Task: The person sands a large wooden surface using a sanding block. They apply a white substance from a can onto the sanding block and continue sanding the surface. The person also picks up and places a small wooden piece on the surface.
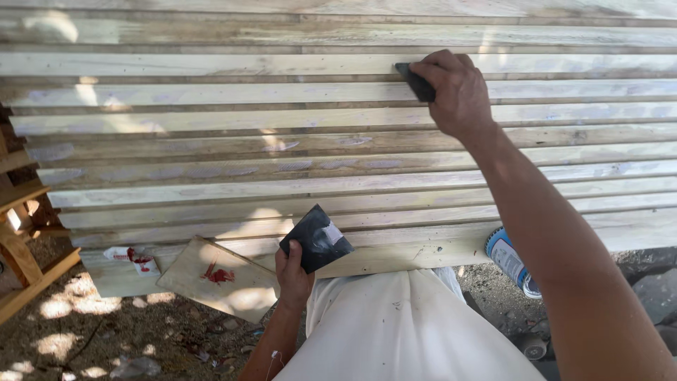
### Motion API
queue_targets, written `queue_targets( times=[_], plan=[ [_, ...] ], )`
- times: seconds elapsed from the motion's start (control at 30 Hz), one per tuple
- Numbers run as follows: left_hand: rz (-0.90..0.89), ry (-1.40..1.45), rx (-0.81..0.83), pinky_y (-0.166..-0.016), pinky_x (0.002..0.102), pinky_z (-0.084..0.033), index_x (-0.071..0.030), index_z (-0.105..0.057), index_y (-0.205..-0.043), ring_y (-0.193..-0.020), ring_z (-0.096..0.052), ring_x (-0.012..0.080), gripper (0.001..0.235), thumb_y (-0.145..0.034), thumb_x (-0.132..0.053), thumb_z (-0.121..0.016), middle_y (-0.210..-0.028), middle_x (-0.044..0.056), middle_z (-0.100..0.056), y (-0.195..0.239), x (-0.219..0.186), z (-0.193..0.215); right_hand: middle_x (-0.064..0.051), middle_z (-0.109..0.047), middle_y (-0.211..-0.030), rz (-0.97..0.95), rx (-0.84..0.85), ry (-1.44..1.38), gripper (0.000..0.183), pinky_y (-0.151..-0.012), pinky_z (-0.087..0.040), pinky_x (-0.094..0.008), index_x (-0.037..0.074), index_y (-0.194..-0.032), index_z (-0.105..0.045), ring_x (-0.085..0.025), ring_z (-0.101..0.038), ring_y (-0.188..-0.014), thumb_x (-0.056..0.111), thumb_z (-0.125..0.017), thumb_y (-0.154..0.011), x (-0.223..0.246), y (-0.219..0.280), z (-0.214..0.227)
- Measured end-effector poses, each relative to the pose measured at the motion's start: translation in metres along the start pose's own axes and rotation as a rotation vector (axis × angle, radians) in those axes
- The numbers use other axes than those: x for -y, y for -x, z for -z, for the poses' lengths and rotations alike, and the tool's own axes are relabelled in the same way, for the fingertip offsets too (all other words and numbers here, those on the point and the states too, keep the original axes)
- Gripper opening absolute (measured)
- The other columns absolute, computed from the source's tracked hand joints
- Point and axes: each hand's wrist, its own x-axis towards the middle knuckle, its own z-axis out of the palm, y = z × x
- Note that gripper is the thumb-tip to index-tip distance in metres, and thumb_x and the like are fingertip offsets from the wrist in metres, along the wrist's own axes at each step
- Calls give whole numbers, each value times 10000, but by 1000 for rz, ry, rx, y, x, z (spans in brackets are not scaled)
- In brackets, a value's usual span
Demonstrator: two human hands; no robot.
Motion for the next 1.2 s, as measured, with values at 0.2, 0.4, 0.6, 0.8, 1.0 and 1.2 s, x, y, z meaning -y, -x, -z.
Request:
queue_targets(
  times=[0.2,0.4,0.6,0.8,1.0,1.2],
  plan=[
    [2,42,-56,-967,391,-559,43,-601,-1263,-1072,-679,204,336,-1125,-250,-514,-1189,117,-700,0,-1,12,-45,-673,-1275,67,36,58,449,-962,-523,-464,102,-1296,-745,-346,-621,-1160,-41,-736,-870,12,6,-5],
    [-22,38,-71,-937,389,-569,28,-623,-1238,-1040,-687,204,337,-1090,-263,-542,-1154,111,-713,-10,-3,19,-50,-674,-1255,-21,84,-37,446,-953,-534,-443,103,-1297,-739,-329,-622,-1108,-59,-728,-881,22,-8,4],
    [-3,51,-78,-943,404,-572,35,-601,-1266,-1058,-691,216,363,-1078,-270,-543,-1177,128,-701,-17,-7,30,-78,-653,-1251,-18,2,29,497,-930,-540,-455,73,-1302,-733,-361,-602,-1056,-72,-721,-826,57,-23,-27],
    [13,68,-65,-970,413,-578,40,-592,-1280,-1090,-692,235,373,-1061,-257,-535,-1197,142,-696,-19,-15,29,-80,-640,-1294,-52,-36,5,472,-933,-531,-457,68,-1327,-724,-369,-597,-1108,-83,-701,-881,67,-22,-26],
    [23,79,-99,-934,409,-588,34,-590,-1251,-1056,-703,231,334,-1085,-249,-528,-1172,135,-703,-19,-13,32,-111,-643,-1278,-26,-55,35,524,-911,-539,-453,48,-1326,-728,-393,-588,-1084,-87,-683,-822,72,-21,-34],
    [-28,86,-20,-953,387,-566,67,-606,-1280,-1058,-690,219,347,-1130,-237,-530,-1178,137,-706,-21,-14,26,-64,-678,-1248,16,77,2,429,-944,-538,-436,88,-1279,-753,-347,-618,-1072,-75,-686,-888,64,-27,-12]
  ],
)
